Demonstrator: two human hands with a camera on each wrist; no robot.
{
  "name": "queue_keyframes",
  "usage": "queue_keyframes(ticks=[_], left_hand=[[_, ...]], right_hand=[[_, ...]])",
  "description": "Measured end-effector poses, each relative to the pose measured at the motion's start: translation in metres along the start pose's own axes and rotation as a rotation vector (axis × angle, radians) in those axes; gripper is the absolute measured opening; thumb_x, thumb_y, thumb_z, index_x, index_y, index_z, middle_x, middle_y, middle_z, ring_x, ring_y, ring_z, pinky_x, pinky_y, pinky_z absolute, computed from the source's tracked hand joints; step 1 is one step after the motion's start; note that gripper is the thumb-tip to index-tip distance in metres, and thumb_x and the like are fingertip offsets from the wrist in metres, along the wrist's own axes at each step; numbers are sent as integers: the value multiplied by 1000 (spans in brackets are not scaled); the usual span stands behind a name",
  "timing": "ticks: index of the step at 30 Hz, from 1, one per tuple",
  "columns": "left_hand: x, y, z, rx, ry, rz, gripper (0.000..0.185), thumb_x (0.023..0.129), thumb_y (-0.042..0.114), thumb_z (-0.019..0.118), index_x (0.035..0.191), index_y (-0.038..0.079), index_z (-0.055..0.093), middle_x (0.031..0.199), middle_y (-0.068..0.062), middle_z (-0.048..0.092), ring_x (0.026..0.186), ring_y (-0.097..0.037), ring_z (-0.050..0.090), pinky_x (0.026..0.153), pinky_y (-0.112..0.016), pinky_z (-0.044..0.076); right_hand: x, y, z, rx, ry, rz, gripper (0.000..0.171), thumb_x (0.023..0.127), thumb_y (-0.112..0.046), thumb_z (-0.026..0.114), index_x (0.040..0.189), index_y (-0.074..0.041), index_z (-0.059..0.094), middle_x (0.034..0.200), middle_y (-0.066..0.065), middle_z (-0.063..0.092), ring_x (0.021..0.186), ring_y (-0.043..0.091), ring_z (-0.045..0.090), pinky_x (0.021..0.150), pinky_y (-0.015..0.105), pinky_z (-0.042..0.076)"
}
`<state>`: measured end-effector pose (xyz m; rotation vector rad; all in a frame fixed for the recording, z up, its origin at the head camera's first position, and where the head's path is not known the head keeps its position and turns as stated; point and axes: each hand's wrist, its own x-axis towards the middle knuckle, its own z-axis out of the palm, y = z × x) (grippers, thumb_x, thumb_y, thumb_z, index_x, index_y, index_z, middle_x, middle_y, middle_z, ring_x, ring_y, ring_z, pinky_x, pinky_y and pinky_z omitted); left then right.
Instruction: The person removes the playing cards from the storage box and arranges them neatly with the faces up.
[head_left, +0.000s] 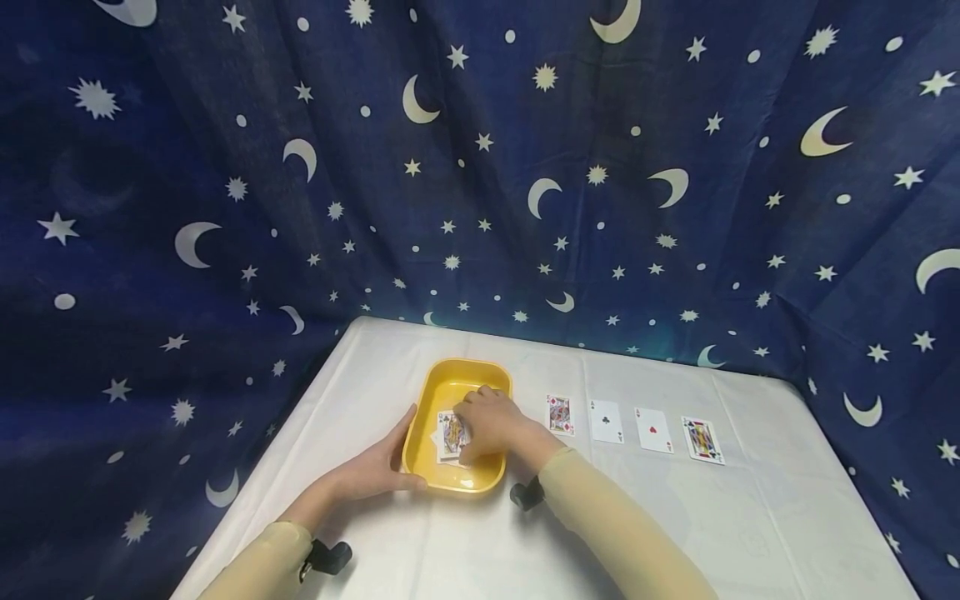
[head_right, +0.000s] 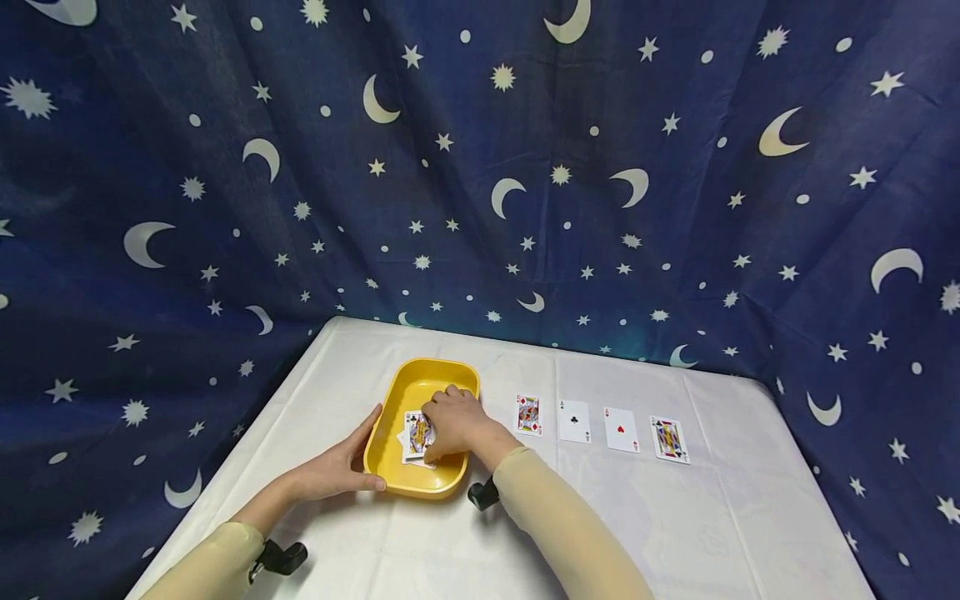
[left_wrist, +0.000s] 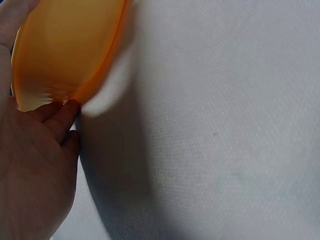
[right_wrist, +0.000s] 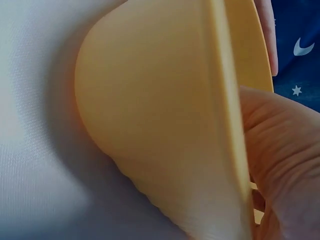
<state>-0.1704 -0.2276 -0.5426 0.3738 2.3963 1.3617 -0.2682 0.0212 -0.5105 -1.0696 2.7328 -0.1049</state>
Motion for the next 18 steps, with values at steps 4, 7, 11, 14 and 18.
queue_keyframes(ticks=[4,7,11,14,18], left_hand=[[0,1,1,0,-4,3,126,81,42,87,165,30,-6,172,2,-3,156,-23,2,123,-52,11],[1,0,1,9,1,3,126,81,43,87,165,29,-6,172,1,-2,156,-23,3,123,-52,13],[2,-1,2,19,10,-2,125,82,43,86,165,29,-6,172,2,-2,157,-23,3,123,-53,13],[2,-1,2,22,10,-7,125,82,43,86,165,30,-6,172,2,-3,157,-23,2,123,-53,12],[1,1,3,26,16,-4,126,81,41,87,165,28,-6,172,2,-3,157,-24,1,123,-54,11]], right_hand=[[-5,4,-6,21,22,-19,94,70,-60,86,149,-20,54,139,1,57,123,21,46,112,42,38],[-11,5,-14,44,37,-29,98,69,-60,86,152,-18,52,141,3,56,126,22,45,113,43,38],[-17,8,-21,71,56,-29,96,70,-60,85,151,-19,52,141,2,55,126,21,44,113,43,39],[-24,12,-26,105,73,-12,94,71,-62,84,150,-21,53,141,0,54,128,19,42,114,42,38],[-38,21,-36,189,105,31,97,70,-69,83,151,-24,53,145,-2,51,134,19,39,116,43,36]])
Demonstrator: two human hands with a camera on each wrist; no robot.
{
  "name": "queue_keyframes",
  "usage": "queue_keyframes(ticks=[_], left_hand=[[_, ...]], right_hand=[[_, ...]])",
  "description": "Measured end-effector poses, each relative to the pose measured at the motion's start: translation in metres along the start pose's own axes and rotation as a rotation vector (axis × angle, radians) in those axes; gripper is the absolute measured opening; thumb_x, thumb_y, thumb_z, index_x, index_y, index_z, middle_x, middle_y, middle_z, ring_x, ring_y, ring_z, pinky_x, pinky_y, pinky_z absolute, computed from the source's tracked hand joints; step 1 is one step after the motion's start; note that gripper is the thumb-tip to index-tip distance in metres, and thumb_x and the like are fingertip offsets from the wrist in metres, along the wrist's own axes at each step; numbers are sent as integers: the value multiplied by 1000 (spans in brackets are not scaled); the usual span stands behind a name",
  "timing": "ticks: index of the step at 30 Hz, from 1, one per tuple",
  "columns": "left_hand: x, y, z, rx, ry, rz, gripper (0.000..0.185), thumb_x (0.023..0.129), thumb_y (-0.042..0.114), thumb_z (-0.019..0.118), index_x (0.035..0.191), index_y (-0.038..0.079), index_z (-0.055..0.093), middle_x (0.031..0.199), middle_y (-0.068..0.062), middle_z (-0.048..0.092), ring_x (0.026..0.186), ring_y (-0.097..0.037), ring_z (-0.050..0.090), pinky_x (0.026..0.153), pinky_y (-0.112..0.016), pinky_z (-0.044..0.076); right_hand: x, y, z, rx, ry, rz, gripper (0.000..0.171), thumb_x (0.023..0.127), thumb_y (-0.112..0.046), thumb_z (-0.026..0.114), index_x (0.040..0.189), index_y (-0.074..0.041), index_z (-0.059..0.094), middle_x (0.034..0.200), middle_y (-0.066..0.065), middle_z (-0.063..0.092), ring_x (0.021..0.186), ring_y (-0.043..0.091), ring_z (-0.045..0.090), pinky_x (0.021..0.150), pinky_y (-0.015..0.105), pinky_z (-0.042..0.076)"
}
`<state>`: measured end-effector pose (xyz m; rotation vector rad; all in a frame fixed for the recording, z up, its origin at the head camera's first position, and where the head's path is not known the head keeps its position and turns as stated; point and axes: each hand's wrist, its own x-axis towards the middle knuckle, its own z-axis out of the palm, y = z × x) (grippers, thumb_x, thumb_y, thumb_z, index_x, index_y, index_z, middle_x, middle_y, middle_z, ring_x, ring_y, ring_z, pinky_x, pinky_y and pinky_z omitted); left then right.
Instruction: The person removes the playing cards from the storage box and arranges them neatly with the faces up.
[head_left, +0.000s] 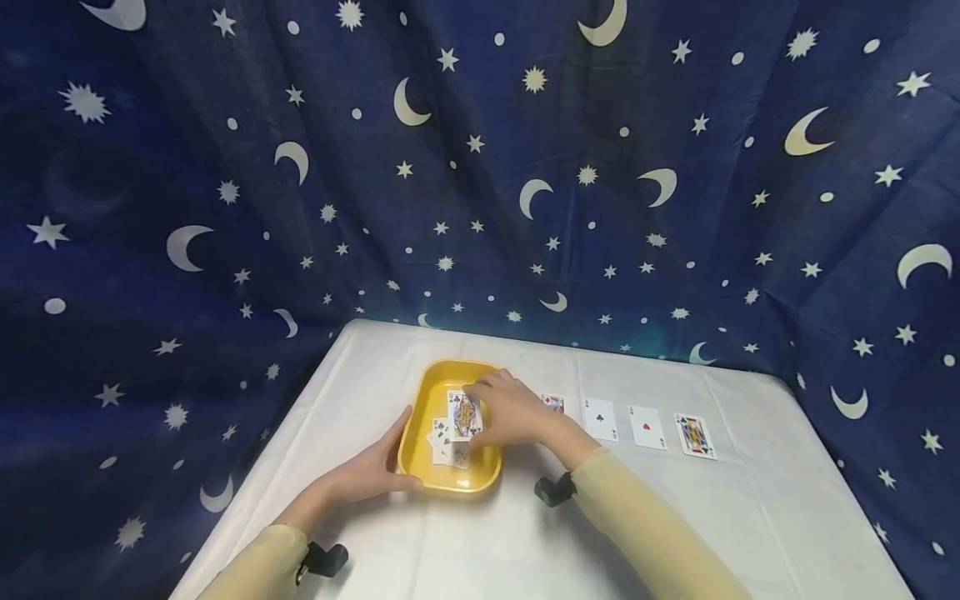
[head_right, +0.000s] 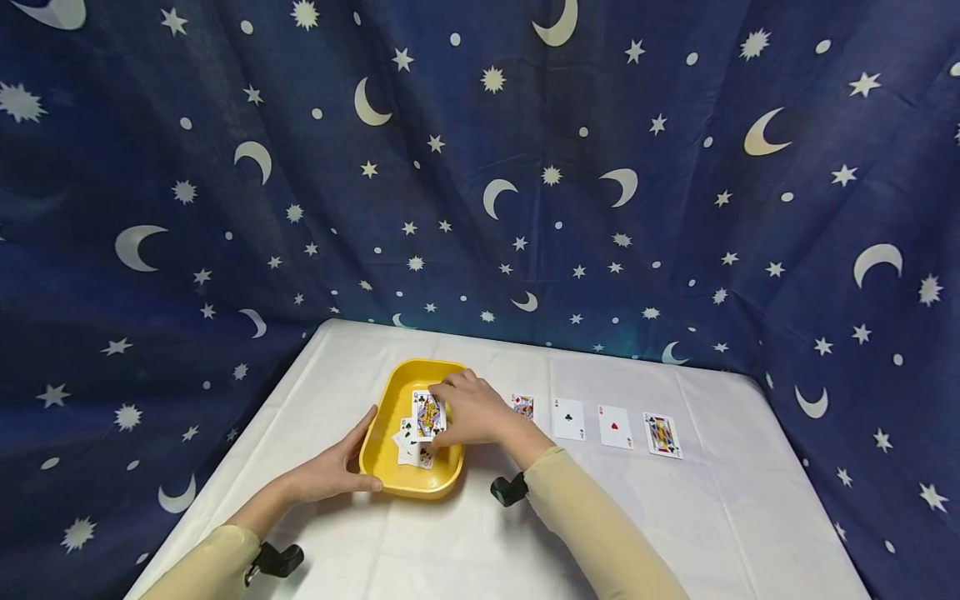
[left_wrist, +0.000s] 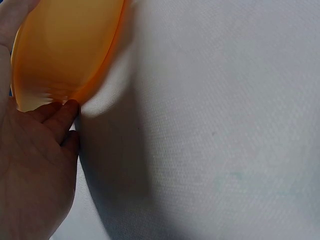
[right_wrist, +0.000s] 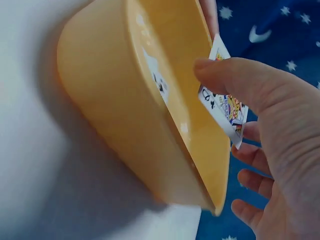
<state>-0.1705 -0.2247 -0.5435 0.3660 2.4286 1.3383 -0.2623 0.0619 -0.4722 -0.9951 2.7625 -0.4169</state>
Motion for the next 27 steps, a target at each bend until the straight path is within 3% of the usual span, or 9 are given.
queue_keyframes(ticks=[5,11,21,27], left_hand=[[-1,1,0,-11,14,5,127,80,41,88,165,28,-6,172,2,-3,157,-23,2,123,-53,11],[-2,0,0,-14,17,0,127,79,41,88,166,28,-4,172,1,-2,157,-24,3,123,-54,14],[-1,1,1,-12,8,-9,126,80,41,88,165,29,-4,172,2,-2,157,-23,3,123,-54,15],[-1,0,1,-16,5,-3,126,80,41,88,166,29,-4,172,2,-2,157,-24,2,123,-56,13]], right_hand=[[-18,19,-17,48,58,20,96,70,-68,83,150,-26,53,148,-2,50,139,19,37,117,44,35],[-42,55,-30,75,112,66,92,72,-56,88,152,-25,52,146,2,51,139,24,38,115,52,37],[-100,140,-30,-26,118,156,91,73,-49,90,148,-13,55,141,13,55,133,35,43,110,58,40],[-138,176,-29,-74,106,217,89,72,-47,91,145,-7,57,137,19,57,129,40,45,107,62,40]])
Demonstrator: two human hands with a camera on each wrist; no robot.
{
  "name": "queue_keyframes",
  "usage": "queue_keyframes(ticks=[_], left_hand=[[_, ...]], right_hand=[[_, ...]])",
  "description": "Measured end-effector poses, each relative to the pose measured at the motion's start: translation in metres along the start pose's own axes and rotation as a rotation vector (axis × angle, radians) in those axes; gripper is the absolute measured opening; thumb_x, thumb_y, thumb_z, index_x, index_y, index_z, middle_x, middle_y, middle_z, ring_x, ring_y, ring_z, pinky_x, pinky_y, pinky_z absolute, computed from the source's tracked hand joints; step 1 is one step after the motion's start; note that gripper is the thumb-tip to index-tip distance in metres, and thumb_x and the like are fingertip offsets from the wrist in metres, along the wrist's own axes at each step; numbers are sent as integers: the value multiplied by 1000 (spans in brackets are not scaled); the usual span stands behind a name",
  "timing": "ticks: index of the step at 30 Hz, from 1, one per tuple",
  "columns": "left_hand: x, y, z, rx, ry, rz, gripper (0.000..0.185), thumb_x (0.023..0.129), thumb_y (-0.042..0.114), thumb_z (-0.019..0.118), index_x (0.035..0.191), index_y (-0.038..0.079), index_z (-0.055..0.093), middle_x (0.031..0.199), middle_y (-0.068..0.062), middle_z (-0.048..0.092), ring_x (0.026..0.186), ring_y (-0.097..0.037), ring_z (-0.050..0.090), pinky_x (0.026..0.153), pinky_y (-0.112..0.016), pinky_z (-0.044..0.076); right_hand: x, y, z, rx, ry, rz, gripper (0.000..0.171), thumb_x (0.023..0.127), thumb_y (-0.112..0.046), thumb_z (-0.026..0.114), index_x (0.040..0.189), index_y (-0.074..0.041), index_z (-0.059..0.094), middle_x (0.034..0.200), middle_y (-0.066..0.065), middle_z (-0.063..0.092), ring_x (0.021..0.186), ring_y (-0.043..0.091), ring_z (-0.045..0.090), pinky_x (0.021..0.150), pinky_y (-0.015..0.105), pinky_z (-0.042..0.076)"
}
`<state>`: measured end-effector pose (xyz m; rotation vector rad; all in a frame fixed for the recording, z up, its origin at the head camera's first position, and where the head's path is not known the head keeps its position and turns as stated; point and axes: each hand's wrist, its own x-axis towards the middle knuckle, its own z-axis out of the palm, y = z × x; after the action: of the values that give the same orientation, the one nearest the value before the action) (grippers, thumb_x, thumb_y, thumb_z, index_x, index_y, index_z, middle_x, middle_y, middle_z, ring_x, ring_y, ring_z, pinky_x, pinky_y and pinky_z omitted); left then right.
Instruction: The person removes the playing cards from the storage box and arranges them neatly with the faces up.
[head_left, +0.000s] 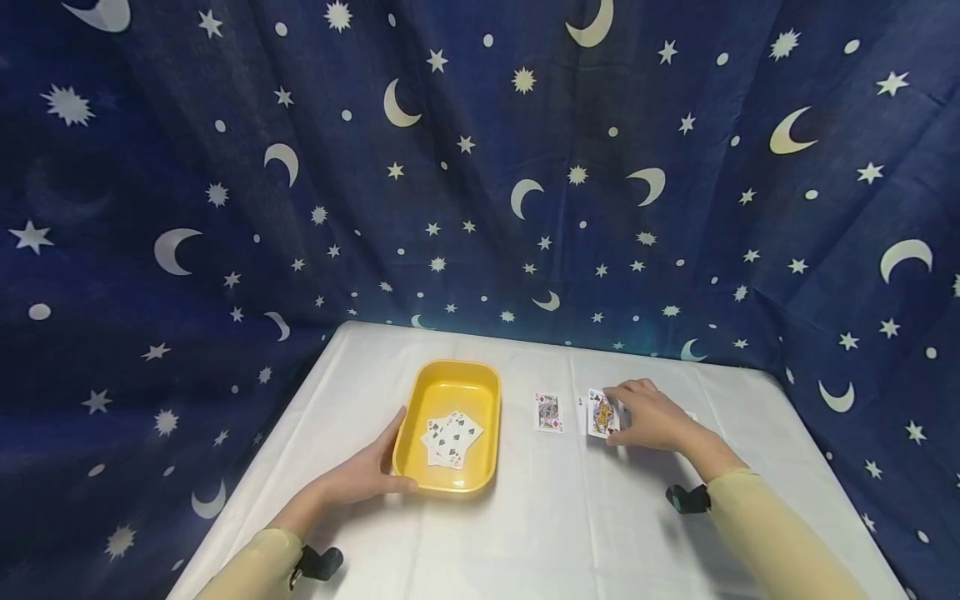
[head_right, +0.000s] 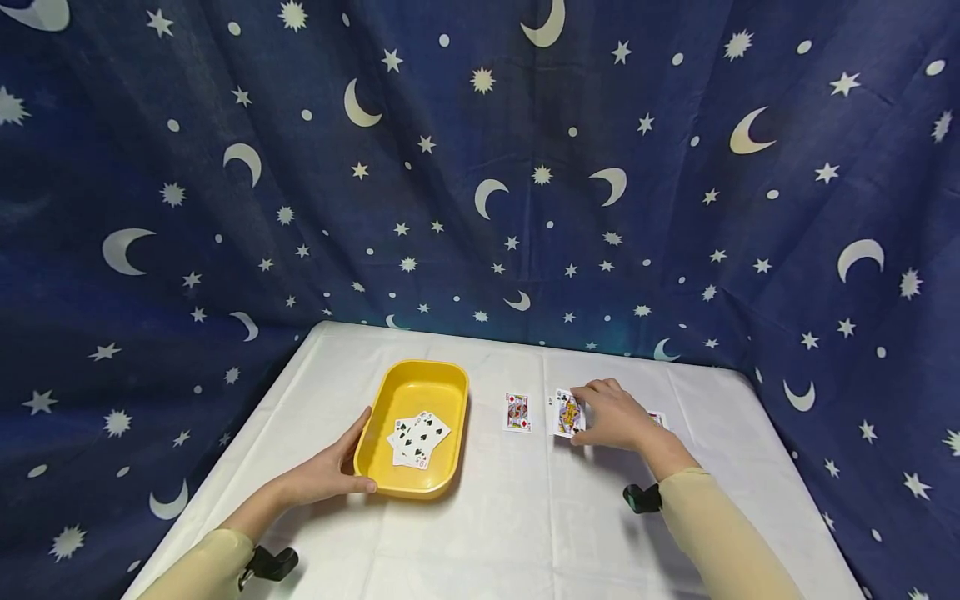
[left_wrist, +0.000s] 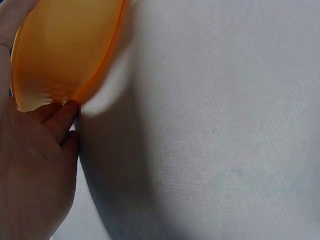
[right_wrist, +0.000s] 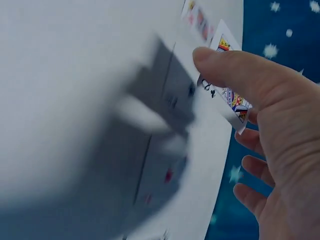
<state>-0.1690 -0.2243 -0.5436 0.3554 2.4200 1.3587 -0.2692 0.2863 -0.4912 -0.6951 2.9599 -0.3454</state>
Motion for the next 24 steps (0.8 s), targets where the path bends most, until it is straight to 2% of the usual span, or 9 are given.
queue_keyframes(ticks=[10,15,24], left_hand=[[0,1,1,12,5,-3,127,79,43,88,166,29,-4,172,2,-2,157,-24,3,123,-55,12],[1,1,1,3,3,-2,127,79,42,88,166,29,-3,172,2,-2,157,-23,3,123,-54,13],[1,2,2,3,3,-34,128,78,43,89,165,31,-5,172,3,-2,157,-23,4,123,-54,12]], right_hand=[[-46,66,-10,-150,-14,64,86,70,-41,91,138,1,59,131,23,59,121,45,49,101,67,42],[-68,100,-16,-205,-15,116,84,66,-37,91,133,4,61,125,26,59,116,47,51,95,69,44],[-92,134,-30,-297,-87,170,79,63,-36,93,125,4,65,114,20,63,106,44,54,89,67,48]])
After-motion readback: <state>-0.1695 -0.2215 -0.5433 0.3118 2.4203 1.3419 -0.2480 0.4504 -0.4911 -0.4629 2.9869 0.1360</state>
